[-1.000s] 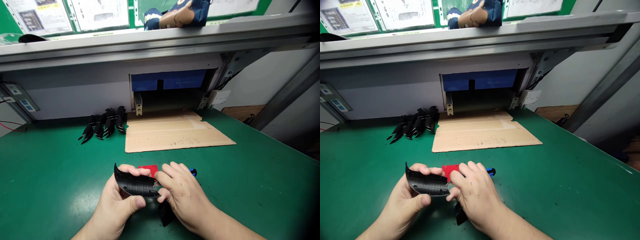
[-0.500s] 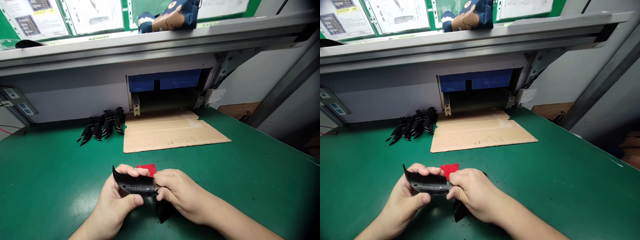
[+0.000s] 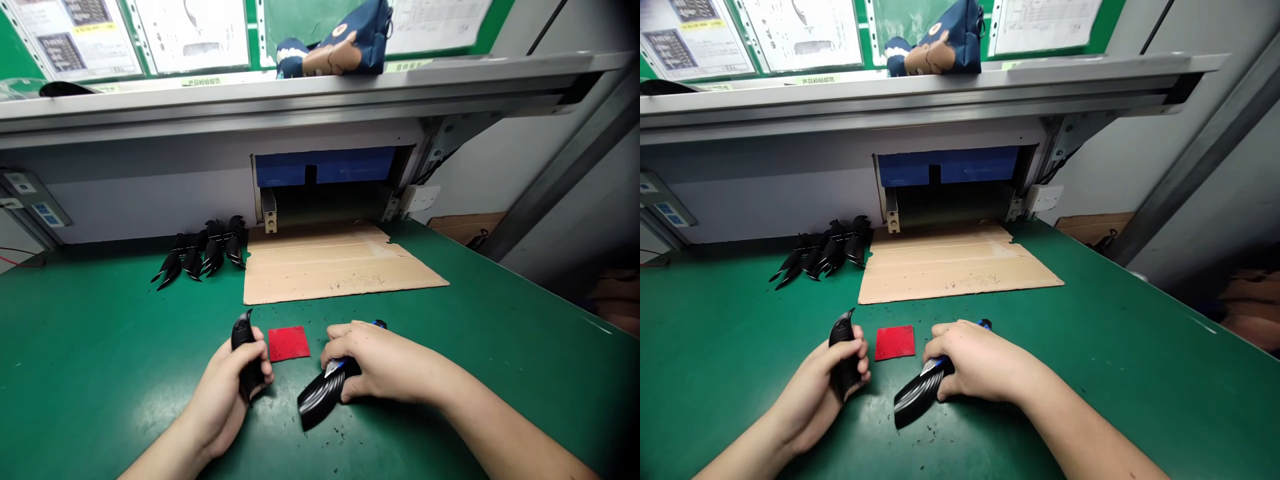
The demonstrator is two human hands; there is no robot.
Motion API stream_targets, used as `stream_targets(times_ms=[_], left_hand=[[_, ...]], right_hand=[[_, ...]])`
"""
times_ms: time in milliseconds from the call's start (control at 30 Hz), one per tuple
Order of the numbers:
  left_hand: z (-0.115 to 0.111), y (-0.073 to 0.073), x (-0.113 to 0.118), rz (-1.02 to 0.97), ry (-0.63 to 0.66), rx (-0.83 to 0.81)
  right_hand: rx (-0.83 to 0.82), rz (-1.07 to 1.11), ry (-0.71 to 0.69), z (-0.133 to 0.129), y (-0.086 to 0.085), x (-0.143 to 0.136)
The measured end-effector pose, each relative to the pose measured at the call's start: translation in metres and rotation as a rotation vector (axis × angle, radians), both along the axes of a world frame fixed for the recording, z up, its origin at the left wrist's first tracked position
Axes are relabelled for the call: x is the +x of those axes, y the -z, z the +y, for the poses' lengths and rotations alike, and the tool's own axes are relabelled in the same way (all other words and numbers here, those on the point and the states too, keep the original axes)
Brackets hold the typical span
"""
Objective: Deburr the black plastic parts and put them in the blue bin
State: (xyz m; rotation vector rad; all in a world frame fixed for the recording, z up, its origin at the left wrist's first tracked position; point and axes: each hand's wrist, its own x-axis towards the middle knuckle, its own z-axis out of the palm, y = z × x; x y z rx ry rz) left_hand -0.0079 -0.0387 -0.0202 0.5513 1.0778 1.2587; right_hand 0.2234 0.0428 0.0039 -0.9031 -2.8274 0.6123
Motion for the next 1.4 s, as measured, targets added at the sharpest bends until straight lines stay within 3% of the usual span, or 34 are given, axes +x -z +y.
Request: stream_targets(times_ms=[133, 267, 367, 467, 567, 667, 767, 1167, 1400], left_hand=[[-0.002, 0.003, 0.001, 0.33, 0.277, 0.128], [-0.004, -0.003, 0.003, 0.291, 0.521, 0.198], [-0.005, -0.006, 0.005, 0.237, 0.572, 0.296], [-0.006, -0.004, 0.006, 0.183, 0.525, 0.29], [-0.007, 0.001, 0.005, 0.096, 0.35, 0.22], [-0.007, 0.001, 0.003, -0.044, 0.118, 0.188], [-0.009, -0.003, 0.001, -0.123, -0.004, 0.259], [-0.013, 0.005, -0.001, -0.071, 0.058, 0.426], [-0.011, 0.011, -0.009, -0.003, 0.133, 0.493]], right_hand=[[0.007, 0.068, -0.033, -0.003, -0.004, -0.006], [0.032, 0.195, -0.064, -0.013, 0.001, -0.02], [0.031, 0.345, 0.028, -0.023, 0.01, -0.033], [0.051, 0.511, 0.171, -0.028, 0.014, -0.039], [0.046, 0.661, 0.279, -0.028, 0.013, -0.036], [0.018, 0.639, 0.228, -0.028, 0.01, -0.033], [0.076, 0.496, 0.146, -0.031, 0.01, -0.035], [0.324, 0.364, 0.202, -0.033, 0.011, -0.04], [0.358, 0.358, 0.189, -0.033, 0.017, -0.041]])
